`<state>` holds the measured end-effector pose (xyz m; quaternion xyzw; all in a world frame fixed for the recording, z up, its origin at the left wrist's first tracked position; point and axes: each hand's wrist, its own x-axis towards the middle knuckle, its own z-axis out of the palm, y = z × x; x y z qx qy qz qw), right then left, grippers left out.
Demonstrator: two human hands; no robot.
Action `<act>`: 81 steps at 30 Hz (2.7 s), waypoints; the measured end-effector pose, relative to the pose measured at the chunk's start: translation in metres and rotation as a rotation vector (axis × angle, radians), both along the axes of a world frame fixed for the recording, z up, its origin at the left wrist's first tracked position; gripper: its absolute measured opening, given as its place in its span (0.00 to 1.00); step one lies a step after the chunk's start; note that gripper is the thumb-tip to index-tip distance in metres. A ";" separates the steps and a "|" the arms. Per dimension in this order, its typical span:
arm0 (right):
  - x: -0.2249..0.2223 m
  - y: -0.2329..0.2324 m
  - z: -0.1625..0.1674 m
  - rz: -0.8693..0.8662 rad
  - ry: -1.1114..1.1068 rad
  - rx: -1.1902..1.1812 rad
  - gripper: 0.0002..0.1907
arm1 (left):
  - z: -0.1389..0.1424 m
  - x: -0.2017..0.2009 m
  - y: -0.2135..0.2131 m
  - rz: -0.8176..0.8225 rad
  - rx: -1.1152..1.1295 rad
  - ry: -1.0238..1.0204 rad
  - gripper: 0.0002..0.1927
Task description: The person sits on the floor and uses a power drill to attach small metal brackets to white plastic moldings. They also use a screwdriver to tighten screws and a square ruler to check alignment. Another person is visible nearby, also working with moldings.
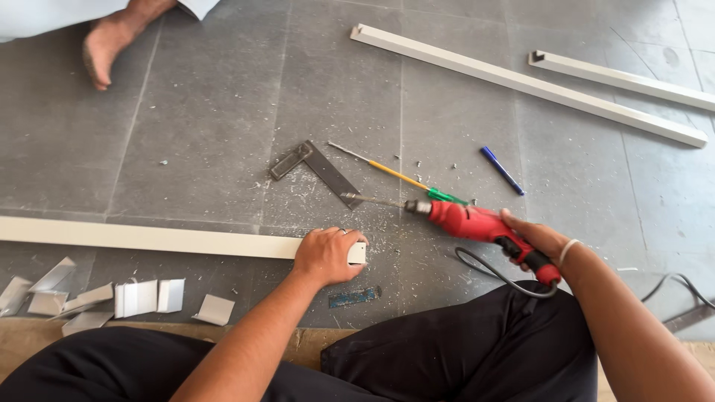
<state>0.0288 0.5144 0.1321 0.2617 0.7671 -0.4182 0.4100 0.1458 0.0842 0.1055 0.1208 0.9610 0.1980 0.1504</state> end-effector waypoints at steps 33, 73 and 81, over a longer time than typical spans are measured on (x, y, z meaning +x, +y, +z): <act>0.058 -0.187 0.320 0.875 0.197 0.507 0.38 | -0.003 0.007 -0.007 -0.010 -0.014 -0.005 0.24; 0.072 -0.316 0.331 1.564 0.345 0.734 0.35 | -0.030 0.007 -0.012 -0.103 -0.020 0.174 0.24; 0.056 -0.282 0.320 1.434 0.362 0.642 0.41 | -0.027 0.004 -0.013 -0.045 0.093 0.176 0.24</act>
